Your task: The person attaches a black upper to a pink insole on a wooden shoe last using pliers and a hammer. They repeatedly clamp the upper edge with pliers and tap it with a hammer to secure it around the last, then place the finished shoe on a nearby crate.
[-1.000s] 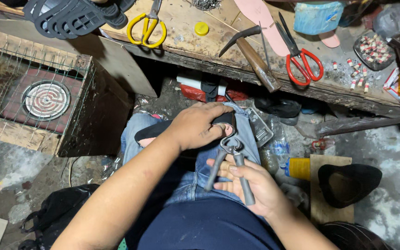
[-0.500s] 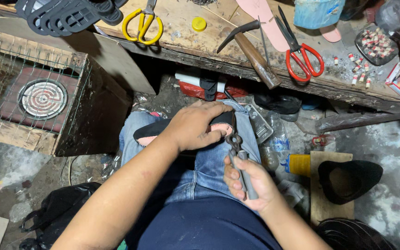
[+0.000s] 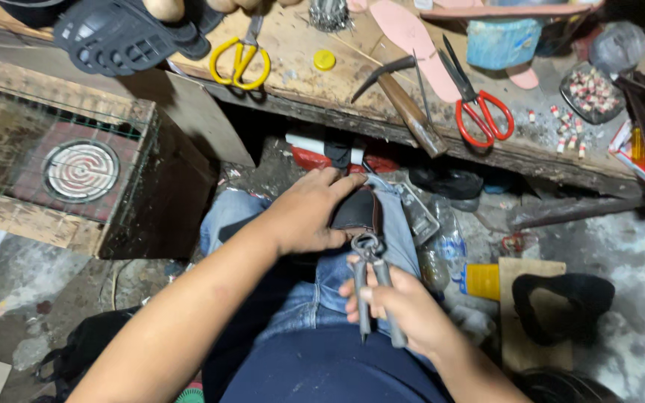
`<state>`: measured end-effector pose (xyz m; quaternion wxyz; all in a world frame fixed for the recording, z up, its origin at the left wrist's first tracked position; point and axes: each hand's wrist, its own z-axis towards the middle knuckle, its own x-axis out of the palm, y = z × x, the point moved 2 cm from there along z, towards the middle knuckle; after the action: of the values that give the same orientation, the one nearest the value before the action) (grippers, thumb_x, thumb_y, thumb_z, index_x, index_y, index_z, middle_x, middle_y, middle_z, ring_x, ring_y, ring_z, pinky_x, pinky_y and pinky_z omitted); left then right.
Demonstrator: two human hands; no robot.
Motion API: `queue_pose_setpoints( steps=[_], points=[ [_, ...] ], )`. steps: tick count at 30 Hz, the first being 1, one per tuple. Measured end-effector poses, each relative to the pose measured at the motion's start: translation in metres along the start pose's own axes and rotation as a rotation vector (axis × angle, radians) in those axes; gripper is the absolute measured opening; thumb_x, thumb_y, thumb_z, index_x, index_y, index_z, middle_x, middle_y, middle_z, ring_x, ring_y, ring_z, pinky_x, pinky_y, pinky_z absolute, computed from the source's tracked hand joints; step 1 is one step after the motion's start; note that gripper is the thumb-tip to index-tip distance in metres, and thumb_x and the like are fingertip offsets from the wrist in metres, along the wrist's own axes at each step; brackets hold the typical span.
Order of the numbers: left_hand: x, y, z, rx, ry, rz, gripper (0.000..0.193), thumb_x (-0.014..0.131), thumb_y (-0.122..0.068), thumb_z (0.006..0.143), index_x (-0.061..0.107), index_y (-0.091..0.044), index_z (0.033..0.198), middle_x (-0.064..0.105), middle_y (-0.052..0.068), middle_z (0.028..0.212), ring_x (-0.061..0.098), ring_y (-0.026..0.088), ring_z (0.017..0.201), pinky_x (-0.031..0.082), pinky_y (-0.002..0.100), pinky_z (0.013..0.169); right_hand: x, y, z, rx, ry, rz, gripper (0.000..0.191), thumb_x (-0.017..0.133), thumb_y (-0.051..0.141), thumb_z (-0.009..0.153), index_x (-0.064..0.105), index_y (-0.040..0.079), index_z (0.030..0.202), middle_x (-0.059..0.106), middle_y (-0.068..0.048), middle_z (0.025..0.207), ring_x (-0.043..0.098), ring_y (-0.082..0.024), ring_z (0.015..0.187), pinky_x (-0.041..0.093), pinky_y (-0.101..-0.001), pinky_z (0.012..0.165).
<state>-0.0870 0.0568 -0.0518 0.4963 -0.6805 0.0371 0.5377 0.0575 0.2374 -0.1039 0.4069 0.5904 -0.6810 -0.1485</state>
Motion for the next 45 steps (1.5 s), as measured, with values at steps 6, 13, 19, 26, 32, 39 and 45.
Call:
queue_pose_setpoints(
  steps=[6,13,19,26,32,39,45],
  points=[
    [-0.061,-0.024,-0.067,0.067,-0.374,-0.020,0.095,0.084,-0.019,0.063,0.045,-0.008,0.149,0.052,0.020,0.131,0.053,0.042,0.122,0.046,0.047,0.105,0.035,0.029,-0.018,-0.241,0.090,-0.435,0.052,0.071,0.008,0.087,0.061,0.004,0.138,0.053,0.000,0.083,0.050,-0.009,0.072,0.044,-0.0260,0.067],
    [-0.077,-0.028,-0.126,-0.020,-0.602,-0.003,0.092,0.092,-0.025,0.067,0.045,-0.009,0.145,0.048,0.020,0.132,0.054,0.041,0.124,0.048,0.045,0.105,0.090,0.060,-0.019,-0.317,0.263,-0.789,0.041,0.064,0.015,0.090,0.061,0.006,0.130,0.072,-0.004,0.110,0.067,-0.013,0.108,0.051,-0.0299,0.096],
    [-0.073,-0.027,-0.139,-0.040,-0.709,0.077,0.092,0.093,-0.028,0.068,0.045,-0.008,0.143,0.048,0.020,0.129,0.053,0.043,0.121,0.047,0.049,0.103,0.115,0.076,-0.024,-0.281,0.258,-0.931,0.047,0.063,0.021,0.089,0.057,0.008,0.134,0.071,-0.005,0.111,0.065,-0.015,0.104,0.049,-0.0327,0.093],
    [-0.075,-0.022,-0.151,-0.070,-0.731,0.104,0.090,0.090,-0.025,0.068,0.045,-0.008,0.144,0.049,0.020,0.130,0.053,0.043,0.119,0.046,0.048,0.105,0.131,0.079,-0.032,-0.343,0.049,-1.026,0.038,0.067,0.022,0.092,0.062,0.010,0.128,0.072,-0.012,0.087,0.070,-0.021,0.074,0.056,-0.0358,0.070],
    [-0.100,0.004,-0.156,-0.041,-0.712,0.015,0.094,0.088,-0.023,0.062,0.044,-0.008,0.143,0.049,0.022,0.132,0.053,0.045,0.123,0.046,0.047,0.106,0.144,0.065,0.032,-1.033,-0.010,-1.066,0.028,0.077,0.021,0.088,0.067,0.003,0.107,0.071,-0.011,0.080,0.069,-0.021,0.064,0.055,-0.0340,0.059],
    [-0.102,0.033,-0.151,-0.084,-0.754,-0.015,0.088,0.089,-0.022,0.067,0.047,-0.009,0.144,0.052,0.018,0.131,0.055,0.041,0.122,0.047,0.044,0.107,0.147,0.055,0.103,-1.288,-0.005,-0.972,0.021,0.075,0.019,0.092,0.064,0.002,0.098,0.063,-0.012,0.072,0.063,-0.027,0.062,0.051,-0.0365,0.059],
    [-0.094,0.054,-0.130,-0.069,-0.630,-0.010,0.084,0.084,-0.017,0.070,0.050,-0.009,0.146,0.052,0.020,0.131,0.054,0.041,0.122,0.045,0.045,0.106,0.120,0.030,0.128,-0.551,0.048,-0.832,0.025,0.067,0.022,0.098,0.064,-0.003,0.095,0.067,-0.011,0.067,0.064,-0.023,0.059,0.053,-0.0374,0.056]
  ],
)
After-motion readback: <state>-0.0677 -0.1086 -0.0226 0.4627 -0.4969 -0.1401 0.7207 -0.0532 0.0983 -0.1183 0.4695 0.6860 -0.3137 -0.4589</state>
